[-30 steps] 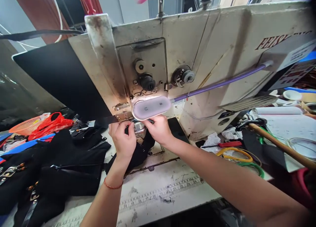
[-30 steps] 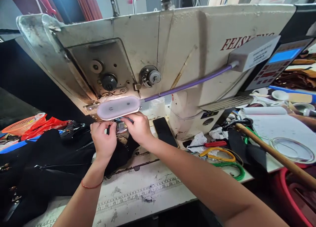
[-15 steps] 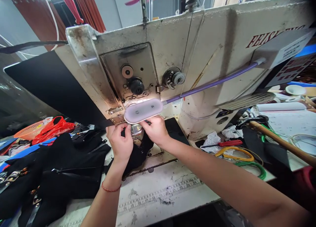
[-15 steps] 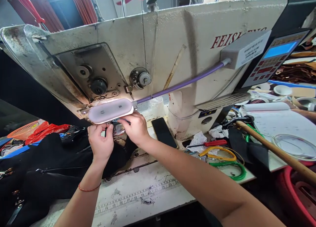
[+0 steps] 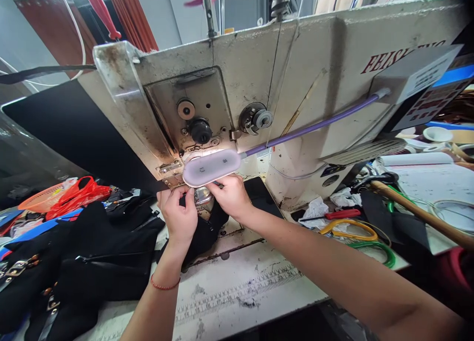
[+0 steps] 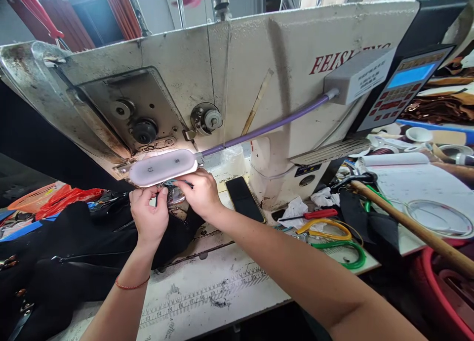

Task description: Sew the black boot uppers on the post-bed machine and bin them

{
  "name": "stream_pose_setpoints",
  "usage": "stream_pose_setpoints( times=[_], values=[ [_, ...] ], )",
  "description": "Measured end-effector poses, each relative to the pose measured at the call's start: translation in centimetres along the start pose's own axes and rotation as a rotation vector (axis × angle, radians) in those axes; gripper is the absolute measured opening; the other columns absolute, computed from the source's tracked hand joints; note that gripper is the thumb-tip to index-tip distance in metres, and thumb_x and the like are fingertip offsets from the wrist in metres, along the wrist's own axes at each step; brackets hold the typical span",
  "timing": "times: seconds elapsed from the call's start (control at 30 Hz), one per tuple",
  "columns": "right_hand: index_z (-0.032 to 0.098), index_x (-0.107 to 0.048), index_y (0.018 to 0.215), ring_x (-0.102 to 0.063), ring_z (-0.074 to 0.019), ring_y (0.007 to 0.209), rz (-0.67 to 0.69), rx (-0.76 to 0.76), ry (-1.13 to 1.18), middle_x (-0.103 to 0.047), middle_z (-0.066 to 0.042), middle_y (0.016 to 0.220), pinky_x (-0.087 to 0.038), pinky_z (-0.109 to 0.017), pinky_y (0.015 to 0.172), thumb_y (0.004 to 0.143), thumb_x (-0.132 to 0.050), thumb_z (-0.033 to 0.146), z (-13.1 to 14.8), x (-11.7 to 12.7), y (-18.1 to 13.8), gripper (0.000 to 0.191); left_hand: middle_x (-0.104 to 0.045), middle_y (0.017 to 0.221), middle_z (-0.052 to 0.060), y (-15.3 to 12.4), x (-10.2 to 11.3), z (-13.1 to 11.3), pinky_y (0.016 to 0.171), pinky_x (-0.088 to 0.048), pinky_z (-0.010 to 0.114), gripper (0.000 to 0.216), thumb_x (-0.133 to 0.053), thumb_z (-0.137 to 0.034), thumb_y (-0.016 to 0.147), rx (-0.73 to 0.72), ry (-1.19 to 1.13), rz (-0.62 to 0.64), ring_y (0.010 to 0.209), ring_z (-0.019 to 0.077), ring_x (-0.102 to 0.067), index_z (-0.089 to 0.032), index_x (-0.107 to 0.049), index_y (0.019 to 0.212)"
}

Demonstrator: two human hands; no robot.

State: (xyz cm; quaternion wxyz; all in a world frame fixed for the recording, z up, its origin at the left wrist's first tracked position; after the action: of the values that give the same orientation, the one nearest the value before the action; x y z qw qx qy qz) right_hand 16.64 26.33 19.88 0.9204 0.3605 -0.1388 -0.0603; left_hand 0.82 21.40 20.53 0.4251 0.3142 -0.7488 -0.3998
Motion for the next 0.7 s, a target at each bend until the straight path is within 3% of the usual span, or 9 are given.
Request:
stream_pose_setpoints(
  times=[0.23, 0.37, 0.53, 0.63, 0.7],
  values=[
    [0.018, -0.076, 0.073, -0.066, -0.0188, 0.083, 0.068, -0.144, 0.122, -0.075, -0.005, 0.085, -0.047, -0.029, 0.081, 0.079, -0.068, 0.021, -0.8, -0.7, 0.1, 0.01, -0.054, 0.072, 0.003, 0.0, 0.0, 0.1, 0.074, -0.038, 0.035, 0.014, -0.059, -0.026, 0.084, -0.001, 0.014, 0.006, 0.077, 0.0226, -0.048, -0.02, -0.061, 0.072],
    [0.015, -0.07, 0.068, -0.063, -0.014, 0.062, 0.215, -0.309, 0.273, -0.071, -0.001, 0.068, -0.048, -0.023, 0.059, 0.073, -0.07, 0.02, -2.0, -2.2, 0.6, 0.008, -0.052, 0.07, 0.003, 0.1, 0.0, 0.0, 0.074, -0.037, 0.035, 0.015, -0.058, -0.028, 0.084, 0.005, 0.014, 0.005, 0.076, 0.0223, -0.047, -0.02, -0.06, 0.071],
    [0.014, -0.062, 0.059, -0.05, -0.0101, 0.039, 0.409, -0.493, 0.417, -0.062, 0.0, 0.052, -0.038, -0.02, 0.035, 0.068, -0.067, 0.017, -2.4, -3.9, 0.5, 0.011, -0.054, 0.071, 0.003, 0.1, 0.0, 0.0, 0.073, -0.037, 0.035, 0.015, -0.058, -0.025, 0.083, -0.027, 0.014, 0.005, 0.076, 0.0224, -0.047, -0.02, -0.06, 0.07],
    [0.015, -0.059, 0.057, -0.049, -0.0102, 0.039, 0.399, -0.526, 0.439, -0.06, 0.001, 0.049, -0.039, -0.02, 0.036, 0.067, -0.066, 0.016, -2.5, -4.1, 0.3, 0.012, -0.054, 0.071, 0.003, 0.0, -0.1, 0.1, 0.074, -0.037, 0.035, 0.014, -0.058, -0.025, 0.083, -0.03, 0.025, 0.008, 0.077, 0.0229, -0.048, -0.02, -0.06, 0.07],
    [0.016, -0.059, 0.058, -0.056, -0.012, 0.049, 0.335, -0.508, 0.435, -0.062, 0.001, 0.055, -0.046, -0.022, 0.045, 0.066, -0.068, 0.017, -2.7, -3.6, 0.4, 0.012, -0.054, 0.071, 0.003, 0.1, -0.1, 0.2, 0.074, -0.037, 0.035, 0.015, -0.058, -0.026, 0.084, -0.029, 0.023, 0.012, 0.076, 0.0228, -0.048, -0.02, -0.061, 0.07]
  ],
)
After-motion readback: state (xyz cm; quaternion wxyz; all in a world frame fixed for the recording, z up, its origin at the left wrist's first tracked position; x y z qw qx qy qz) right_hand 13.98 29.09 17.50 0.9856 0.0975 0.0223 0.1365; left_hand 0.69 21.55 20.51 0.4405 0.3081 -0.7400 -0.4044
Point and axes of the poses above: each hand's wrist, its own y-axis towards the middle knuckle, its own x-axis out of the back of the hand, z = x × y, the point moved 9 cm from there along y, towards the middle knuckle
